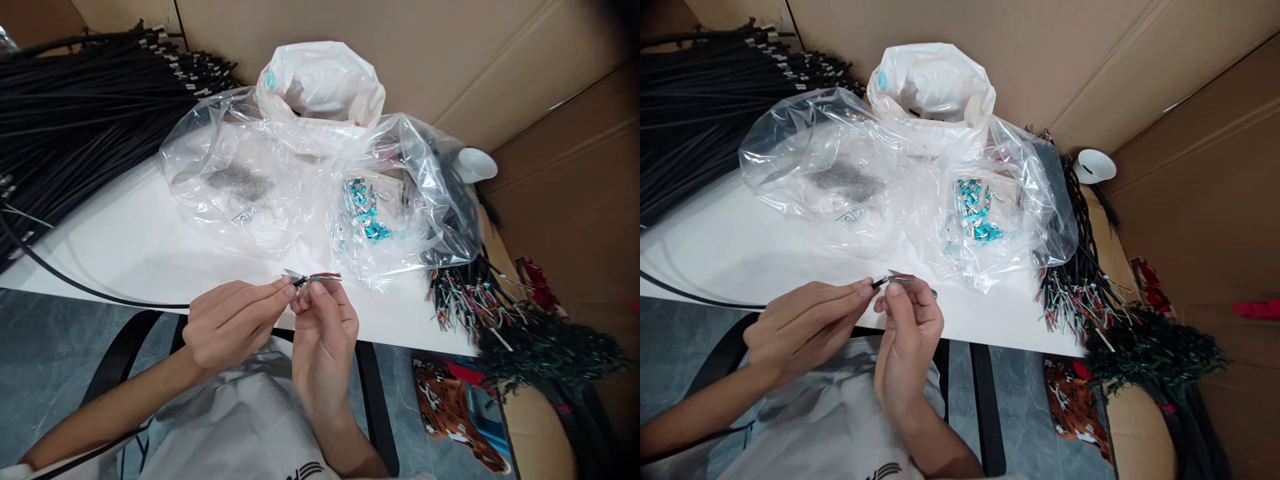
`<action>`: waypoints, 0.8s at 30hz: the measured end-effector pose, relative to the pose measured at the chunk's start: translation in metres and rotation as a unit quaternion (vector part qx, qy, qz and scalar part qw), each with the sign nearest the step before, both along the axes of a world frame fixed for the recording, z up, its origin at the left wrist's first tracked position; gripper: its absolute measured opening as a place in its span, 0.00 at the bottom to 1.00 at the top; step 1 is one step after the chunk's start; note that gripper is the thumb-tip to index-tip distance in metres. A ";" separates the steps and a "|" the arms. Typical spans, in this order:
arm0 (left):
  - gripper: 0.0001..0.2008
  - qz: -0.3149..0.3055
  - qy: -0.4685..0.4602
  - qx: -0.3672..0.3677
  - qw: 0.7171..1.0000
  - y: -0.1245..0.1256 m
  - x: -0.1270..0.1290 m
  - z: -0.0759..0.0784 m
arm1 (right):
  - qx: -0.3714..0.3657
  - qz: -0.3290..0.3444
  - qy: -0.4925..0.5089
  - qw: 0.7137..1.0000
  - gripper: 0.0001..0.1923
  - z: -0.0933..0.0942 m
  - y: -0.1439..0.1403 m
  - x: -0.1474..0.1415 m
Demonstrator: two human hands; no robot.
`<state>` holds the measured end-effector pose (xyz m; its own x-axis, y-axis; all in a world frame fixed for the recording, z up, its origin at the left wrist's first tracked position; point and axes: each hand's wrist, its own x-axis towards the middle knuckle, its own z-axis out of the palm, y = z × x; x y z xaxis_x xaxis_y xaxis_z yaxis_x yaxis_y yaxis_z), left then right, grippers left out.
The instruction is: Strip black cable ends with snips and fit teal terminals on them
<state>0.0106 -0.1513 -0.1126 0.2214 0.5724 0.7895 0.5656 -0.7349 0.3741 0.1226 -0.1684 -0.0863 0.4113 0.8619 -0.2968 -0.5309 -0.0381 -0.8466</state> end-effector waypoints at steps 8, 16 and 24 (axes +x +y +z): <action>0.17 -0.025 0.066 0.076 0.995 0.002 -0.008 -0.004 | 0.024 -0.010 0.024 0.999 0.08 -0.001 0.000 0.008; 0.15 -0.027 0.095 0.101 0.990 0.003 -0.005 -0.002 | 0.040 -0.023 -0.023 0.999 0.06 -0.010 0.004 0.014; 0.05 -0.028 -0.127 -0.145 0.981 0.003 0.012 0.010 | 0.078 0.061 -0.040 0.994 0.02 -0.019 0.011 0.026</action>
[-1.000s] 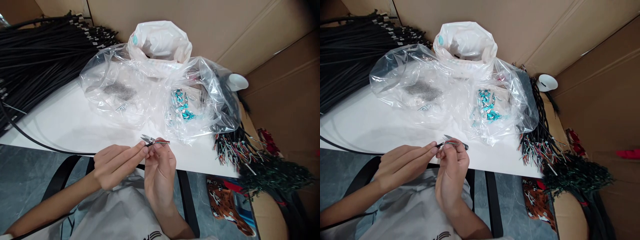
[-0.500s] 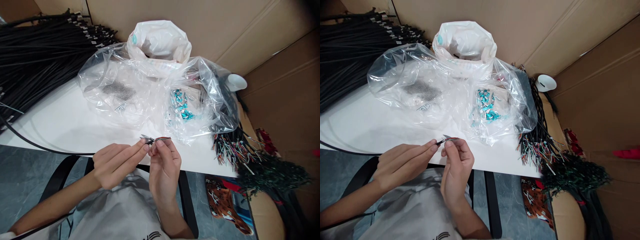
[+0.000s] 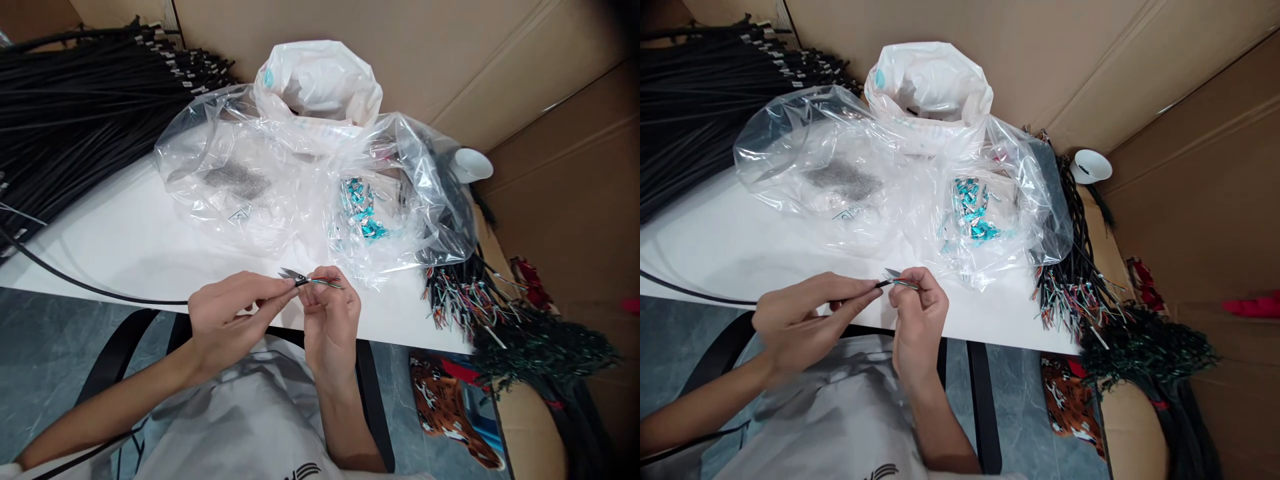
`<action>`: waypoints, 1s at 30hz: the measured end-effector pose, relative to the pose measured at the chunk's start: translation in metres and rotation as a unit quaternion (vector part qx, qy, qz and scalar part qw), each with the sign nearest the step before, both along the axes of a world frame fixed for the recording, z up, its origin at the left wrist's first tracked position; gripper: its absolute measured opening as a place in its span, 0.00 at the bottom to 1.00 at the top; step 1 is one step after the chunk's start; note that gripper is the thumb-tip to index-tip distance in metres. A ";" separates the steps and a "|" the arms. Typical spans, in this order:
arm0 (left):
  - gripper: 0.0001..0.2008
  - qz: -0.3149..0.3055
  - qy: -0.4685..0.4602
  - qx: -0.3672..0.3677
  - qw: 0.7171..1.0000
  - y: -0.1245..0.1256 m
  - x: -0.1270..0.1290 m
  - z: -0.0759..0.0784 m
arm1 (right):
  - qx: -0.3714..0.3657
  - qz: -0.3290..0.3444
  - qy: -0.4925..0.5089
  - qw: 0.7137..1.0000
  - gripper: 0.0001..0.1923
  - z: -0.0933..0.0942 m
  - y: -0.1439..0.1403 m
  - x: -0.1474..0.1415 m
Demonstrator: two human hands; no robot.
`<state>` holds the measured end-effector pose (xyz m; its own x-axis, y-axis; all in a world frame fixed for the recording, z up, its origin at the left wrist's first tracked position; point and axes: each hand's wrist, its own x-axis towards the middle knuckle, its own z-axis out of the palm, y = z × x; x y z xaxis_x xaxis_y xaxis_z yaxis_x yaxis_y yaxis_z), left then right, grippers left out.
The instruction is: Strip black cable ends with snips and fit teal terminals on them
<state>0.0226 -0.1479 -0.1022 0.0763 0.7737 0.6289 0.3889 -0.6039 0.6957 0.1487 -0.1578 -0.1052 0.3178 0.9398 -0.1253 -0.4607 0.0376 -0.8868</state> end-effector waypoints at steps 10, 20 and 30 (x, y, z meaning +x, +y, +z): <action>0.05 -0.081 0.148 -0.012 0.986 0.011 -0.030 0.001 | 0.101 0.044 -0.659 0.745 0.06 -0.010 -0.016 0.048; 0.13 -0.108 0.395 0.026 0.912 0.012 -0.046 -0.010 | 0.073 0.145 -0.758 0.632 0.06 -0.020 -0.003 0.056; 0.19 -0.143 0.466 0.002 0.873 0.025 -0.053 -0.009 | -0.003 0.295 -0.490 0.820 0.07 -0.007 -0.019 0.073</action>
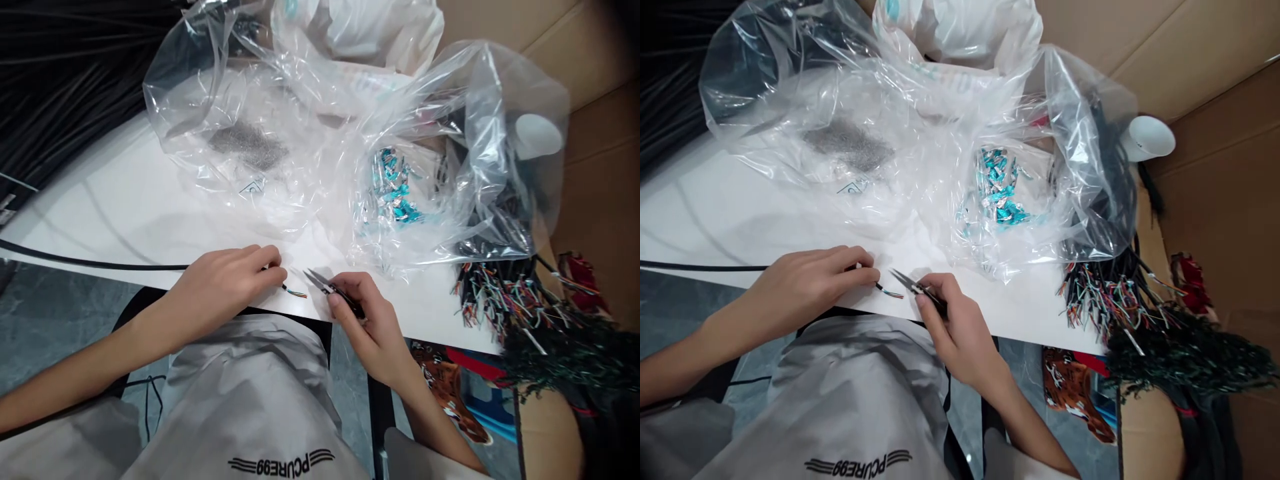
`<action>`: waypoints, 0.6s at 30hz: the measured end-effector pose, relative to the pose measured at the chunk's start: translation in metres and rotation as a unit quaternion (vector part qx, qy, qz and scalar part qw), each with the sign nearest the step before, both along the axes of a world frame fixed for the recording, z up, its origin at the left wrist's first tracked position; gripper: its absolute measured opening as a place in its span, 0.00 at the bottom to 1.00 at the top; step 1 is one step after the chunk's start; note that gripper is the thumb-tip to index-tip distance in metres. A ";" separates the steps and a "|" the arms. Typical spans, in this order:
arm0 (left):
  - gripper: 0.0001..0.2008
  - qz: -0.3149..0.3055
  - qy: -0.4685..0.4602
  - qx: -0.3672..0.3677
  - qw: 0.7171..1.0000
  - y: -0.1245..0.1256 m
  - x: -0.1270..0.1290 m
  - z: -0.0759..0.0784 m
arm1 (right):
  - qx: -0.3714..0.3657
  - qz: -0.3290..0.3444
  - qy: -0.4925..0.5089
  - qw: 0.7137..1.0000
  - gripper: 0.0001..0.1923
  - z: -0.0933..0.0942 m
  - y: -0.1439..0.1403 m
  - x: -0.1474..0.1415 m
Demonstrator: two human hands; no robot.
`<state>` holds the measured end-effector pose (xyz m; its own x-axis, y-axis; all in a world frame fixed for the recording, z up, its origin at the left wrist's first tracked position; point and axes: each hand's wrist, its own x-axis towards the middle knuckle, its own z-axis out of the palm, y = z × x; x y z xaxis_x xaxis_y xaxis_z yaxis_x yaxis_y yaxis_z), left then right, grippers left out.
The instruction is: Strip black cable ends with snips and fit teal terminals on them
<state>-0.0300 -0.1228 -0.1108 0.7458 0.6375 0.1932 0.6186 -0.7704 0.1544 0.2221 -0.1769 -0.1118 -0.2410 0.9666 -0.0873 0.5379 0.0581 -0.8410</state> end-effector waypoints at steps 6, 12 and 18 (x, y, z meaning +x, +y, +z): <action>0.15 -0.001 0.042 -0.056 0.998 0.008 -0.001 0.004 | 0.010 0.054 -0.015 0.998 0.03 -0.005 0.004 0.002; 0.12 0.002 0.043 -0.051 0.998 0.009 -0.001 -0.002 | 0.065 0.072 -0.026 0.995 0.03 -0.008 0.013 -0.002; 0.12 0.001 0.024 -0.052 0.998 0.008 -0.002 -0.001 | 0.084 0.062 -0.022 0.994 0.04 -0.010 0.011 -0.004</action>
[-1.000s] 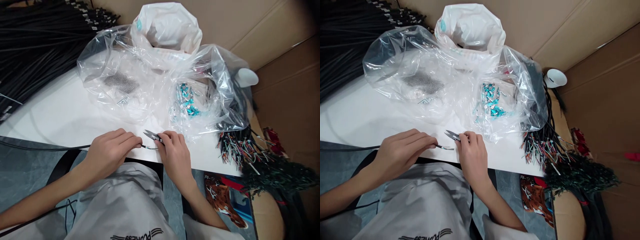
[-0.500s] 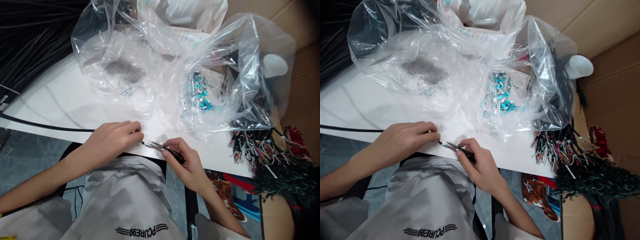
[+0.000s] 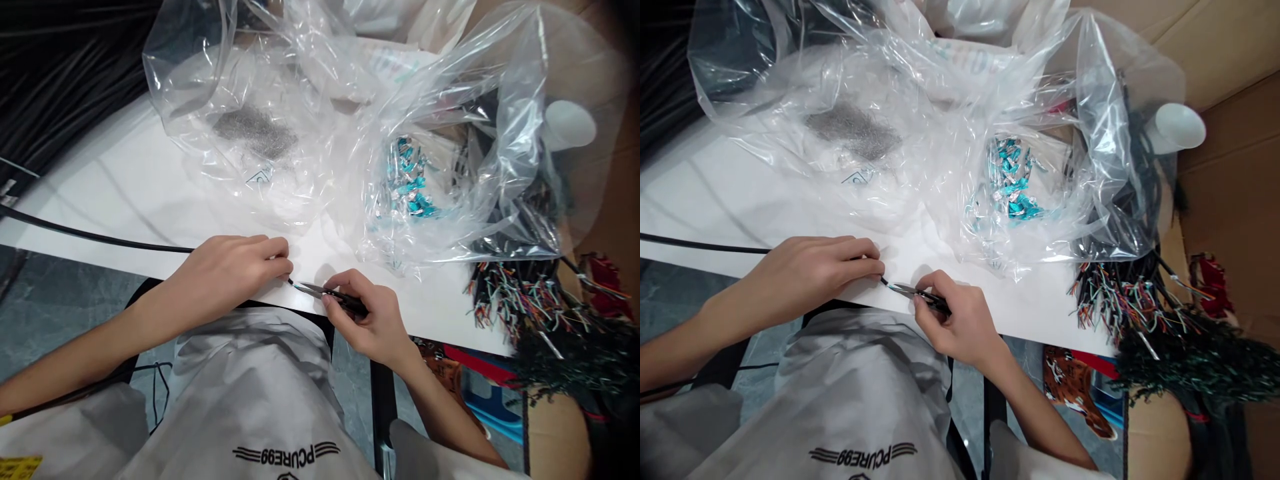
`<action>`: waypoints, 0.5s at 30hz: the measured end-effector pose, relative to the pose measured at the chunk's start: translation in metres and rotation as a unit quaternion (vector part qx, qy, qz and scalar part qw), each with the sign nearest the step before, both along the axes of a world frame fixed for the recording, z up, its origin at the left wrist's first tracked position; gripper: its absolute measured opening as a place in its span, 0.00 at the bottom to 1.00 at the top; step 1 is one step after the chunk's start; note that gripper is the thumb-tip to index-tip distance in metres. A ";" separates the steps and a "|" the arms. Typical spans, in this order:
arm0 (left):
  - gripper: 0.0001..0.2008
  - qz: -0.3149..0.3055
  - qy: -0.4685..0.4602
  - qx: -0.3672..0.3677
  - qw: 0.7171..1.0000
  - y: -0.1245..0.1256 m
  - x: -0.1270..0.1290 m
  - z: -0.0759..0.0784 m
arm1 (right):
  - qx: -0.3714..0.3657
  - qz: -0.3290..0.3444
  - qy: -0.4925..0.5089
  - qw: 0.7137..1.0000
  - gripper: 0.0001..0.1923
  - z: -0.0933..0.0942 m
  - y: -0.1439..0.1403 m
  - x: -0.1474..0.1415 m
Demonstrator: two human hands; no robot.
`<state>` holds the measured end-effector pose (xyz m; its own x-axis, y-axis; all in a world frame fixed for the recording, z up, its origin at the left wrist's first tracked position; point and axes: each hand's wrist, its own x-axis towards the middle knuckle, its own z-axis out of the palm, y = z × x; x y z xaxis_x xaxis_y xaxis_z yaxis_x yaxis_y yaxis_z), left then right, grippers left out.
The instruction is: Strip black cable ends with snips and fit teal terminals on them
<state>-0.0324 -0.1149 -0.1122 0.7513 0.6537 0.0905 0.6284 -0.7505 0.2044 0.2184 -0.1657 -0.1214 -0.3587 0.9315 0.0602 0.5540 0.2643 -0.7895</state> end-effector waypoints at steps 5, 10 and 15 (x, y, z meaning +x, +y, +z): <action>0.11 -0.002 0.014 -0.018 1.000 0.001 0.001 0.005 | 0.009 -0.006 0.000 1.000 0.04 -0.002 -0.001 0.000; 0.11 -0.002 0.024 -0.012 1.000 0.001 0.002 0.005 | 0.016 -0.009 -0.003 1.000 0.04 -0.002 -0.001 -0.002; 0.11 0.003 0.007 -0.013 1.000 0.000 0.000 0.001 | 0.013 -0.013 -0.004 1.000 0.03 -0.002 -0.001 -0.003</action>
<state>-0.0320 -0.1148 -0.1111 0.7481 0.6605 0.0633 0.6361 -0.7410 0.2152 0.2156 -0.1671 -0.1238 -0.3357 0.9384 0.0820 0.5665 0.2707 -0.7783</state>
